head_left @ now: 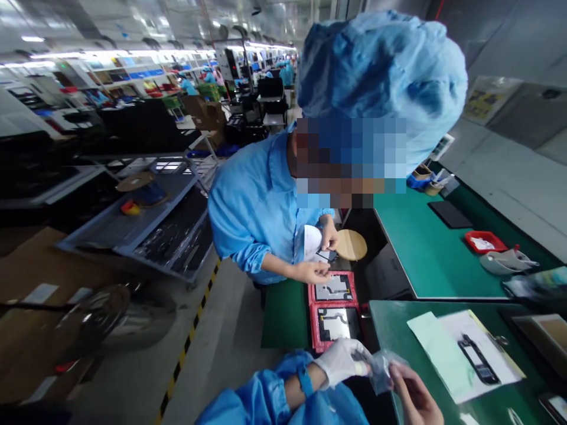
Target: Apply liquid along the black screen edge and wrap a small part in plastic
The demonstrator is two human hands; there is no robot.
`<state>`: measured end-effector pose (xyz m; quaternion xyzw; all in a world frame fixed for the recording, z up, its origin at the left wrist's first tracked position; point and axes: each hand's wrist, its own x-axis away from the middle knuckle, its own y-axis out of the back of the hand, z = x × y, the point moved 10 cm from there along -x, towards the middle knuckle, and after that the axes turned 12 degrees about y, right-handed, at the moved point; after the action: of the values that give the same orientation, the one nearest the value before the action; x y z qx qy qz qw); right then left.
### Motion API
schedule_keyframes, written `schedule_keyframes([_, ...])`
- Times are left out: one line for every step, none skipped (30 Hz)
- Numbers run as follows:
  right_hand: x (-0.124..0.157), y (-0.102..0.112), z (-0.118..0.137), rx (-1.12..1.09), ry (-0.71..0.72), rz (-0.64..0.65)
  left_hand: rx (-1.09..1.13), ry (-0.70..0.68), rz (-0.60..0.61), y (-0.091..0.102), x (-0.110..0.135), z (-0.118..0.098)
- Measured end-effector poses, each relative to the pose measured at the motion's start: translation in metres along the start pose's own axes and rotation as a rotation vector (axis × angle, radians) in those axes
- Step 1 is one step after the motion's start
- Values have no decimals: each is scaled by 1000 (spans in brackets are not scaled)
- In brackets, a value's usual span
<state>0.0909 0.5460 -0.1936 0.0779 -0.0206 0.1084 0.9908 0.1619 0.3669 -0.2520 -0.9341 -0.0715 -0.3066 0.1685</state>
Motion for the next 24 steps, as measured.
schedule_keyframes([3,2,3,6,5,-26,12,-4,-11,1,-2,-1])
schedule_keyframes([5,4,5,15,10,-49,36,-11,-22,3,-4,-2])
schedule_keyframes([7,6,7,24,13,-68,68,-24,-31,6,-5,-6])
schedule_keyframes([9,8,8,33,15,-83,104,-42,-37,10,-7,-9])
schedule_keyframes([12,9,8,41,15,-95,139,-62,-44,15,-7,-14])
schedule_keyframes([16,10,9,46,17,-101,168,-82,-48,19,-6,-17])
schedule_keyframes([21,9,11,48,23,-105,186,-97,-41,23,-5,-19])
schedule_keyframes([27,8,13,47,35,-105,194,-106,-38,25,-2,-20])
schedule_keyframes([32,5,16,43,51,-99,184,-104,-11,24,0,-18])
schedule_keyframes([37,2,19,33,68,-93,176,-97,8,23,3,-15])
schedule_keyframes([40,-3,21,22,82,-71,162,-87,17,23,5,-11])
schedule_keyframes([43,-8,23,1,91,-38,140,-73,24,21,7,-6])
schedule_keyframes([44,-13,23,-24,93,-6,118,-60,38,19,8,-1])
schedule_keyframes([45,-17,23,-48,90,22,97,-41,60,15,9,4])
schedule_keyframes([46,-19,21,-72,83,41,73,-16,94,9,9,9])
schedule_keyframes([47,-18,20,-91,75,50,48,12,131,2,9,14])
schedule_keyframes([47,-17,18,-106,70,49,22,42,162,-4,9,19])
schedule_keyframes([48,-13,16,-119,67,39,-8,69,184,-11,8,22])
schedule_keyframes([48,-9,14,-131,67,25,-39,89,195,-16,7,25])
schedule_keyframes([48,-4,12,-142,68,7,-69,101,193,-20,6,26])
schedule_keyframes([47,1,9,-152,66,-5,-96,105,181,-24,4,25])
schedule_keyframes([46,5,7,-162,59,-11,-118,105,169,-27,2,24])
schedule_keyframes([44,9,4,-171,46,-4,-136,100,160,-31,0,22])
schedule_keyframes([42,11,0,-178,30,15,-149,93,155,-35,-3,20])
